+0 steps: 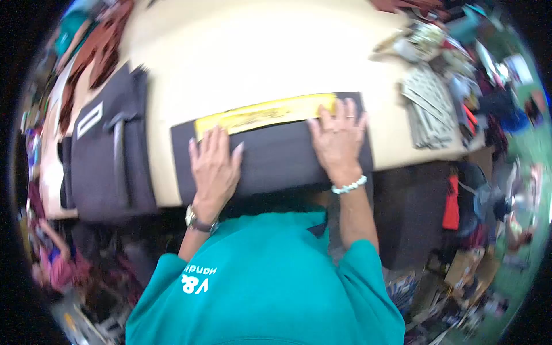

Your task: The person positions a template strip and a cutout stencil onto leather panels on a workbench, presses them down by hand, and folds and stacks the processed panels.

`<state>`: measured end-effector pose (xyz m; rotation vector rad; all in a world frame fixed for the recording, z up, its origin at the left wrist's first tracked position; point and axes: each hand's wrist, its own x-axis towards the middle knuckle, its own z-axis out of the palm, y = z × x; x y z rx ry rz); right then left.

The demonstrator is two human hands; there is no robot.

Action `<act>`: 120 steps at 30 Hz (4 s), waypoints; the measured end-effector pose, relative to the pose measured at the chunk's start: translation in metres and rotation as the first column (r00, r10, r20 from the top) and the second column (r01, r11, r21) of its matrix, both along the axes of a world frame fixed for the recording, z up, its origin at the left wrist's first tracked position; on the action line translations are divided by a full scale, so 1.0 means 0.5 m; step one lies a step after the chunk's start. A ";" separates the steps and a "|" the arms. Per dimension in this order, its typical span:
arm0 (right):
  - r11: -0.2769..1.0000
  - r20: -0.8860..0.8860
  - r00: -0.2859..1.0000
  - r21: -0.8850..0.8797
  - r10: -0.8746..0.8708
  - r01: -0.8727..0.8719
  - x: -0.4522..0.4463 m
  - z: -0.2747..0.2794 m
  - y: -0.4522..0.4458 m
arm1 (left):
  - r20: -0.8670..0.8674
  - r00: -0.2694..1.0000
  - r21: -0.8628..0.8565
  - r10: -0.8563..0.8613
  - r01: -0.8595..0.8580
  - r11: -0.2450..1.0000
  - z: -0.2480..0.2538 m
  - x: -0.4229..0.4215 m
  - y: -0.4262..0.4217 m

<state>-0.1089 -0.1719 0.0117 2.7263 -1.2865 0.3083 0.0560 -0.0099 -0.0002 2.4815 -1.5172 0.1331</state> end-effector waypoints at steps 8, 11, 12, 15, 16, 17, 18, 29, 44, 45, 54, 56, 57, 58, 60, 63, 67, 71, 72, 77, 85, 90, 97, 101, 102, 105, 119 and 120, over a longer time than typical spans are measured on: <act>0.975 0.465 0.872 -0.069 -0.155 0.210 -0.179 -0.003 -0.121 | 0.151 0.984 0.035 -0.095 0.091 0.995 0.006 -0.003 -0.011; 0.907 0.479 0.816 -0.089 -0.324 0.412 -0.258 0.020 -0.193 | 0.141 0.986 0.087 -0.092 0.081 0.993 0.017 -0.003 -0.013; 0.904 0.469 0.819 -0.092 -0.329 0.417 -0.258 0.024 -0.214 | 0.138 0.986 0.083 -0.095 0.084 0.993 0.015 0.000 -0.013; 0.891 0.380 0.853 -0.137 -0.356 0.433 -0.247 0.044 -0.265 | 0.125 0.986 0.078 -0.111 0.102 0.992 0.020 0.001 -0.017; 0.886 0.311 0.876 -0.169 -0.368 0.432 -0.221 0.050 -0.274 | 0.112 0.987 0.083 -0.115 0.106 0.991 0.024 0.001 -0.019; 0.883 0.239 0.895 -0.199 -0.377 0.425 -0.202 0.050 -0.282 | 0.099 0.989 0.090 -0.114 0.105 0.990 0.027 0.001 -0.018; 0.882 0.178 0.892 -0.161 -0.415 0.443 -0.192 0.044 -0.290 | 0.105 0.987 0.081 -0.119 0.111 0.991 0.028 0.001 -0.018; 0.734 0.290 0.860 -0.448 -0.421 0.510 -0.244 0.172 -0.301 | 0.144 0.974 0.044 -0.177 0.173 0.984 0.026 0.017 -0.024; 0.531 0.726 0.456 0.687 -0.515 -0.496 -0.075 0.028 -0.003 | -0.763 0.610 -0.138 -0.215 0.171 0.976 0.038 0.197 -0.030; 0.479 0.691 0.487 0.722 -0.535 -0.499 -0.059 0.021 0.006 | -0.775 0.589 -0.163 -0.229 0.165 0.973 0.032 0.197 -0.024; 0.502 0.574 0.651 0.802 -0.497 -0.323 -0.010 -0.002 0.021 | -0.710 0.614 -0.265 -0.344 0.220 0.939 0.018 0.183 -0.008; 0.510 0.563 0.663 0.805 -0.494 -0.303 -0.012 -0.004 0.018 | -0.672 0.653 -0.262 -0.350 0.233 0.937 0.017 0.178 -0.009; 0.511 0.560 0.662 0.806 -0.497 -0.298 -0.012 -0.003 0.019 | -0.654 0.666 -0.269 -0.359 0.239 0.933 0.014 0.176 -0.010; 0.513 0.559 0.662 0.807 -0.500 -0.294 -0.010 -0.001 0.020 | -0.635 0.680 -0.276 -0.367 0.244 0.930 0.012 0.175 -0.009; 0.514 0.563 0.660 0.805 -0.499 -0.298 -0.009 -0.001 0.021 | -0.597 0.715 -0.275 -0.364 0.243 0.930 0.011 0.170 -0.009; 0.512 0.569 0.656 0.802 -0.496 -0.308 -0.012 -0.003 0.020 | -0.574 0.736 -0.281 -0.359 0.236 0.930 0.011 0.163 -0.008; 0.528 0.555 0.660 0.804 -0.506 -0.272 -0.007 -0.001 0.022 | -0.551 0.770 -0.247 -0.322 0.217 0.944 0.010 0.158 -0.007; 0.684 0.554 0.717 0.714 -0.423 -0.148 -0.010 0.013 0.030 | -0.577 0.754 -0.236 -0.315 0.216 0.947 0.013 0.156 -0.008; 0.684 0.550 0.716 0.716 -0.429 -0.140 -0.011 0.015 0.031 | -0.575 0.754 -0.235 -0.318 0.221 0.947 0.014 0.156 -0.008; 0.722 0.589 0.676 0.681 -0.443 -0.121 -0.006 0.009 0.035 | -0.587 0.755 -0.196 -0.292 0.217 0.956 0.018 0.154 -0.010; 0.773 0.641 0.634 0.626 -0.432 -0.106 0.004 -0.005 0.036 | -0.600 0.742 -0.214 -0.299 0.212 0.954 0.021 0.151 -0.010; 0.788 0.632 0.656 0.609 -0.413 -0.090 0.002 -0.003 0.034 | -0.620 0.731 -0.191 -0.284 0.211 0.959 0.023 0.151 -0.010; 0.810 0.550 0.741 0.586 -0.385 -0.014 0.006 0.004 0.041 | -0.592 0.756 -0.181 -0.278 0.211 0.961 0.030 0.145 -0.010; 0.993 0.293 0.955 0.087 0.045 -0.074 0.013 -0.010 0.065 | -0.333 0.849 -0.288 -0.411 0.323 0.901 0.020 0.128 0.003; 0.996 0.212 0.975 0.058 0.059 -0.073 0.015 -0.009 0.069 | -0.295 0.857 -0.242 -0.423 0.362 0.900 0.022 0.115 0.010; 0.993 0.171 0.978 -0.047 0.116 -0.110 0.023 -0.003 0.076 | -0.022 0.884 -0.104 -0.466 0.462 0.881 0.018 0.088 0.035; 0.962 0.368 0.910 0.113 0.193 -0.250 0.071 -0.049 0.144 | 0.029 0.898 0.070 -0.439 0.436 0.897 0.015 0.074 0.061; 0.971 0.364 0.918 0.115 0.155 -0.209 0.054 -0.046 0.127 | 0.029 0.897 0.065 -0.441 0.438 0.897 0.013 0.076 0.061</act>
